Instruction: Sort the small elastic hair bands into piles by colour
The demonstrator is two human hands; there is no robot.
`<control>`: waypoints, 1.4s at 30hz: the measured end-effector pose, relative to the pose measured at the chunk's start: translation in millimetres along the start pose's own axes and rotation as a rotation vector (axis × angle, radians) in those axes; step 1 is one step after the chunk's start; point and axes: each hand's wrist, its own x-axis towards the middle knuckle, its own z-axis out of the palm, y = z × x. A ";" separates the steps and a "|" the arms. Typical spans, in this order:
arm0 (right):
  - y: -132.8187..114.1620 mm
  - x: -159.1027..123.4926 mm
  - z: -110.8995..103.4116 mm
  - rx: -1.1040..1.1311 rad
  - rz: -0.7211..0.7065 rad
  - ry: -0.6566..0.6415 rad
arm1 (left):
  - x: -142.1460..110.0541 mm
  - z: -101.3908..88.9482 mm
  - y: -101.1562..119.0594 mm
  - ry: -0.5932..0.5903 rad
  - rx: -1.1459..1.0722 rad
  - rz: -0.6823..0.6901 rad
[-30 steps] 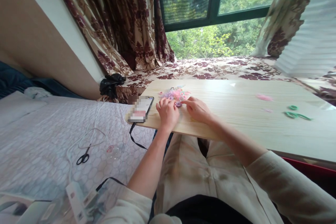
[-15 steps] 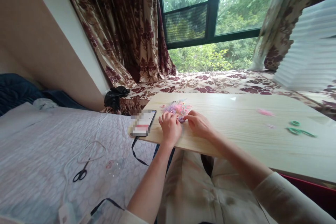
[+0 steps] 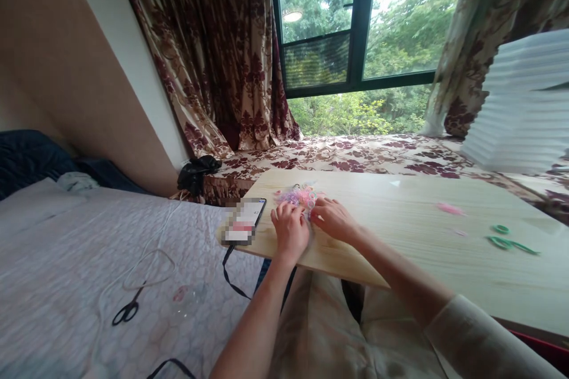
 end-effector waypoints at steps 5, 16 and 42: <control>0.7 9.6 -2.5 -0.019 0.070 -0.052 | -0.2 0.8 -0.6 0.005 -0.010 0.003; -13.7 19.9 -26.4 -0.074 0.079 -0.177 | -0.8 -2.1 1.1 -0.016 -0.022 -0.008; 25.4 18.1 1.4 0.487 0.101 -0.059 | -1.3 -2.5 2.8 0.017 -0.025 0.011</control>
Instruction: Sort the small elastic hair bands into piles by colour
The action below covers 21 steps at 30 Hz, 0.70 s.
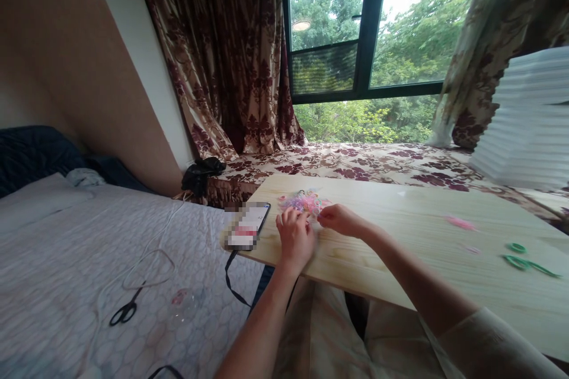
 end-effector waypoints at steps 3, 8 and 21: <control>1.2 1.3 0.1 0.029 0.003 0.033 | 0.2 -0.5 0.3 -0.013 -0.007 -0.005; 3.0 2.0 -1.0 0.052 0.049 0.074 | 0.3 -0.8 0.2 -0.022 -0.011 -0.005; -3.5 7.5 -7.2 0.145 0.066 0.114 | 1.5 0.2 -1.0 -0.019 0.001 0.006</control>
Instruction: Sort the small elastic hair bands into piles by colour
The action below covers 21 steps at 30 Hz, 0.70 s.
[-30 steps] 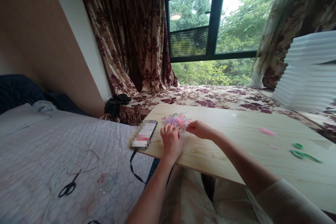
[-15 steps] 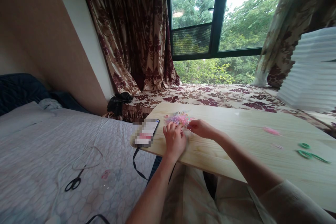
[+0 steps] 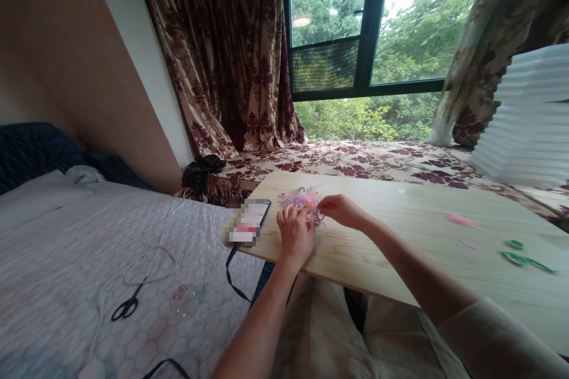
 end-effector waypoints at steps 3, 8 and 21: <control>0.2 -2.6 -3.1 -0.011 0.023 0.038 | -0.1 1.9 -1.3 0.012 0.005 0.021; 10.4 -23.3 -25.1 -0.065 0.086 0.126 | -2.1 8.8 -6.8 0.066 0.015 0.063; 126.0 -142.2 -208.3 -0.109 0.489 0.511 | -1.6 20.6 -19.5 0.139 0.117 0.176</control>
